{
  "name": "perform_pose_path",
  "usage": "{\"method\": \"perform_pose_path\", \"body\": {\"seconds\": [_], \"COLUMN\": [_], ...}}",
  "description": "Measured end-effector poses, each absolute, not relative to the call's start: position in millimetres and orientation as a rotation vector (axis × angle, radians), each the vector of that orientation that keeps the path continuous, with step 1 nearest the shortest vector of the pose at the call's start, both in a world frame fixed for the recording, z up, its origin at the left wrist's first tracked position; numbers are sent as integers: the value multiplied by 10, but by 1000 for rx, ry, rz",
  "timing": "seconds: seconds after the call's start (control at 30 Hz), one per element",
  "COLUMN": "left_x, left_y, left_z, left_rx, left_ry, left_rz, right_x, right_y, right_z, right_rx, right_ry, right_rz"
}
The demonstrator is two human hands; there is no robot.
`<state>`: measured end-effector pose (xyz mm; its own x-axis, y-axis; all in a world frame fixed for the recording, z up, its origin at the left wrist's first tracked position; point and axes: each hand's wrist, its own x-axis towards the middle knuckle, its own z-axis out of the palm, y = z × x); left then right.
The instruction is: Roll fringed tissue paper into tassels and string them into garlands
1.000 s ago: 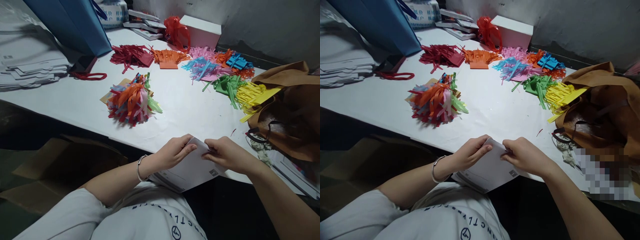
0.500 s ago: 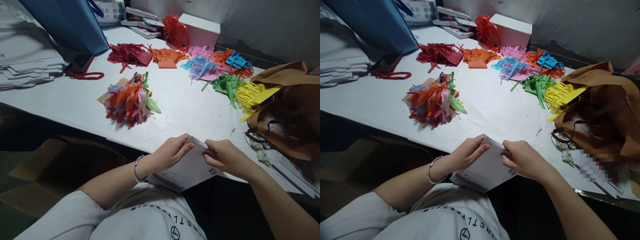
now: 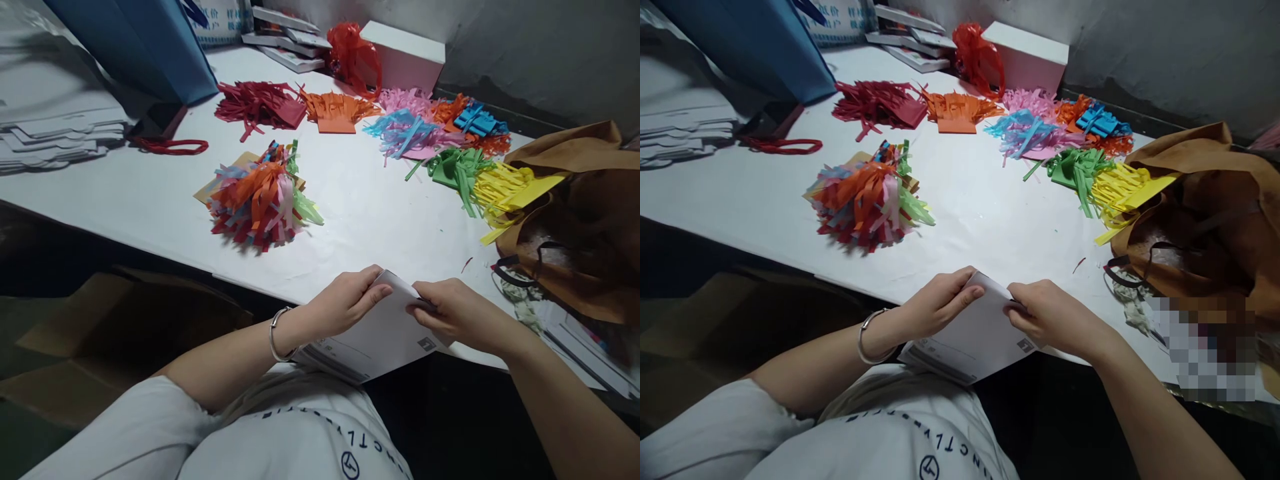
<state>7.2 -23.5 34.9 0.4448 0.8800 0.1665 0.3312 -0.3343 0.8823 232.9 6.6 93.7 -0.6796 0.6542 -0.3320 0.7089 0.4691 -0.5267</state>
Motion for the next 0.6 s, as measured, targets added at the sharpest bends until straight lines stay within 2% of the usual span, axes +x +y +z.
{"method": "perform_pose_path", "body": {"seconds": [0.13, 0.37, 0.6], "left_x": [50, 75, 96], "left_y": [-225, -236, -258], "left_z": [330, 307, 299], "left_rx": [1876, 1861, 1846], "left_ry": [1025, 1014, 984], "left_rz": [833, 857, 877], "right_x": [2338, 2268, 2215], "right_y": [75, 70, 111], "right_z": [946, 976, 1003], "right_rx": [1196, 1233, 1245], "right_ry": [2606, 2620, 2540], "right_rz": [-991, -762, -822]}}
